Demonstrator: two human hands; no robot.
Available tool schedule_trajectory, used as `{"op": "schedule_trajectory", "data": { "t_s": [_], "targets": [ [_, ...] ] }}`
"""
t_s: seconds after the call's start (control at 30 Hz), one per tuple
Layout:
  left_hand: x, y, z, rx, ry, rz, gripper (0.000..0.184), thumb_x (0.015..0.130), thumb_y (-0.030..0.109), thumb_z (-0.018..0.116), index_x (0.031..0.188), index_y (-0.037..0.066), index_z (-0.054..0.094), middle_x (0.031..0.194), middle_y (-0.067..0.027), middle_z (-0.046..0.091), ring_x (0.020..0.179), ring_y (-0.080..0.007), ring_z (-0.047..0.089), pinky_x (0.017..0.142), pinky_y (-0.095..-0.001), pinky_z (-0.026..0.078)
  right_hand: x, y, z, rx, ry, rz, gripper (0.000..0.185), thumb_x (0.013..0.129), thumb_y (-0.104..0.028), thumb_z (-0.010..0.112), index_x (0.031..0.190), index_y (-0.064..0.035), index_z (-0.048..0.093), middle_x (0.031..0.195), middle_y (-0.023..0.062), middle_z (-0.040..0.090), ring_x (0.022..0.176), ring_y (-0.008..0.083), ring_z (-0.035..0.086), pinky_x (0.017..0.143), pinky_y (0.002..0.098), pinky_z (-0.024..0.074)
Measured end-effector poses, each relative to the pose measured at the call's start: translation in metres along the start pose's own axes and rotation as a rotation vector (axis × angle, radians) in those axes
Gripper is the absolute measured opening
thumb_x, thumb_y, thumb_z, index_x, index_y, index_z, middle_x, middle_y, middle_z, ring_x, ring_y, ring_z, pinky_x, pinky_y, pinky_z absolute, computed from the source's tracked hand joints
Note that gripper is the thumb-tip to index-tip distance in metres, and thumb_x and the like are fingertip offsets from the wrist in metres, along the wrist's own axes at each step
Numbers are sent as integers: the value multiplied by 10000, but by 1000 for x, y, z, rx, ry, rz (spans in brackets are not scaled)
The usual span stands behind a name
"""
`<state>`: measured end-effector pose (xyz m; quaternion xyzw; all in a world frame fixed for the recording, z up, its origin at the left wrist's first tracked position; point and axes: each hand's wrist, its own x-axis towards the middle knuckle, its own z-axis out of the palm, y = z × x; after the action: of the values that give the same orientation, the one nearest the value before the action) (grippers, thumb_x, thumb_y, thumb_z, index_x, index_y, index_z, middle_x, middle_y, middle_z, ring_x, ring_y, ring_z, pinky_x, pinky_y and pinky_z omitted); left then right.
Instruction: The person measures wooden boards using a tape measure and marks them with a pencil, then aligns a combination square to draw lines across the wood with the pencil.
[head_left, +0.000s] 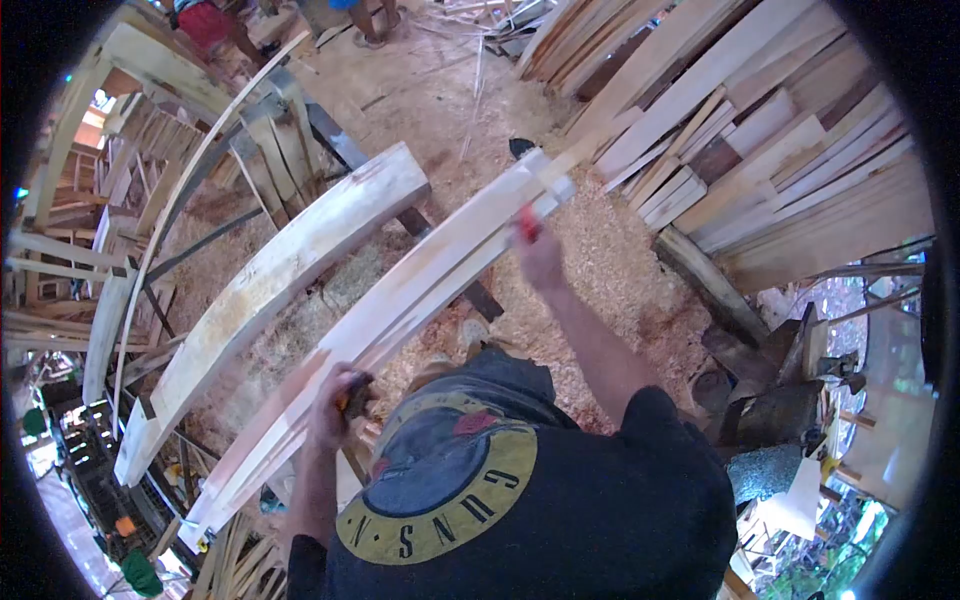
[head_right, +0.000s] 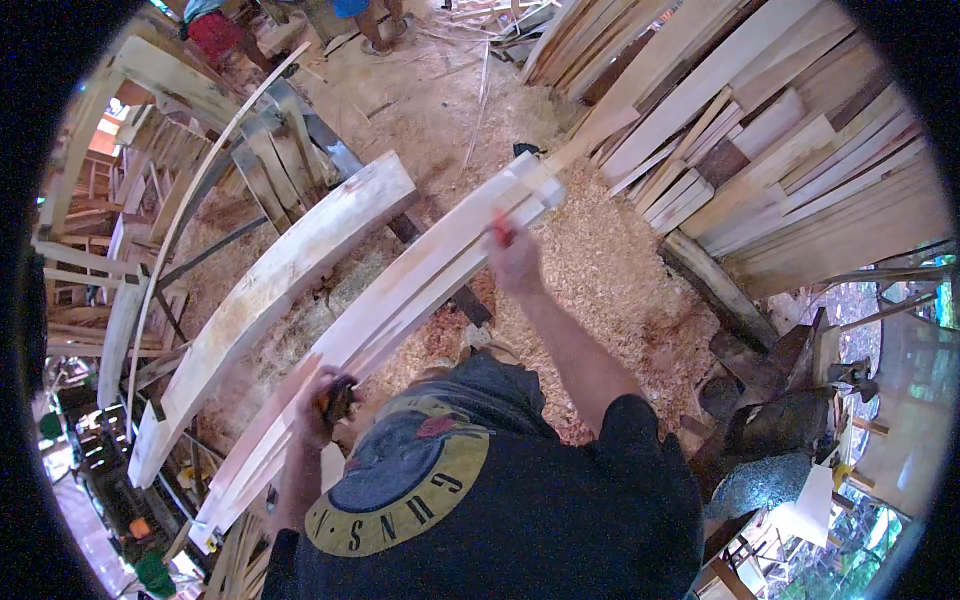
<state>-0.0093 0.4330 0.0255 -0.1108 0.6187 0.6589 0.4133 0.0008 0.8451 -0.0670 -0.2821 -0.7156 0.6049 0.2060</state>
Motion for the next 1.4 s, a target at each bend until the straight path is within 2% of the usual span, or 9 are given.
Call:
{"op": "schedule_trajectory", "data": {
  "t_s": [0.03, 0.07, 0.13, 0.23, 0.4, 0.6, 0.9, 1.07, 1.4],
  "targets": [
    [2, 7, 18, -26, -77, 4, 456, 909, 462, 600, 1146, 75, 563, 1017, -100, 652, 857, -206, 681, 613, -316, 555, -23, -4, 17, 62, -211, 87, 388, 952, -170, 654, 1306, -9, 654, 866, 21, 704, 753, 83, 619, 674, 266, 528],
    [8, 8, 26, -38, -141, 2, 444, 932, 447, 591, 1162, 69, 556, 1012, -102, 645, 872, -210, 682, 613, -324, 567, -51, -15, 32, 2, -270, -112, 390, 937, -155, 663, 1303, -19, 658, 857, 2, 685, 748, 81, 608, 668, 251, 516],
    [20, 6, 35, -63, -263, 2, 421, 977, 416, 573, 1196, 58, 544, 1001, -106, 632, 903, -219, 685, 611, -339, 591, -89, -44, 51, 55, -610, 69, 336, 922, -153, 676, 1236, -35, 689, 842, 21, 695, 748, 94, 613, 679, 278, 523],
    [25, 10, 58, 170, -122, 77, 363, 1000, 364, 576, 1181, 50, 547, 976, -96, 622, 902, -209, 677, 606, -334, 587, -118, -78, 59, -45, -812, 0, 272, 926, -127, 701, 1182, -37, 679, 926, 34, 701, 872, 84, 617, 799, 283, 519],
    [23, 1, 71, 514, 7, 298, 390, 1022, 412, 579, 1084, 27, 579, 869, -66, 626, 799, -125, 623, 614, -273, 508, -143, -86, 62, 30, -708, 84, 267, 924, -212, 703, 1128, -39, 695, 860, 62, 713, 798, 111, 639, 761, 311, 540],
    [40, -10, 80, 779, 138, 487, 362, 1000, 351, 607, 1048, -7, 613, 881, -100, 676, 871, -199, 638, 805, -374, 508, -123, -84, 51, 45, -843, 245, 298, 930, -234, 722, 1140, -31, 659, 911, 50, 702, 830, 110, 639, 789, 314, 542],
    [84, 8, 173, 212, 109, 475, 304, 986, 239, 647, 1139, 13, 512, 984, -93, 621, 917, -161, 637, 803, -318, 536, -30, -43, 6, 309, -1013, 272, 275, 938, -237, 727, 1092, -15, 674, 931, 51, 690, 894, 116, 630, 828, 304, 526],
    [112, 15, 220, 285, 185, 506, 295, 999, 264, 640, 1098, 15, 519, 928, -66, 602, 859, -123, 604, 728, -287, 528, 25, -54, -32, 357, -1132, 591, 212, 960, -254, 692, 1054, -65, 687, 728, -17, 605, 515, 65, 461, 470, 235, 341],
    [128, 12, 246, 174, 197, 340, 370, 1029, 386, 588, 1079, 23, 536, 880, -43, 615, 765, -103, 566, 667, -254, 474, 62, -45, -41, 151, -1219, 480, 234, 938, -311, 723, 996, -85, 715, 733, -41, 607, 592, 52, 494, 515, 238, 379]
  ]
}}
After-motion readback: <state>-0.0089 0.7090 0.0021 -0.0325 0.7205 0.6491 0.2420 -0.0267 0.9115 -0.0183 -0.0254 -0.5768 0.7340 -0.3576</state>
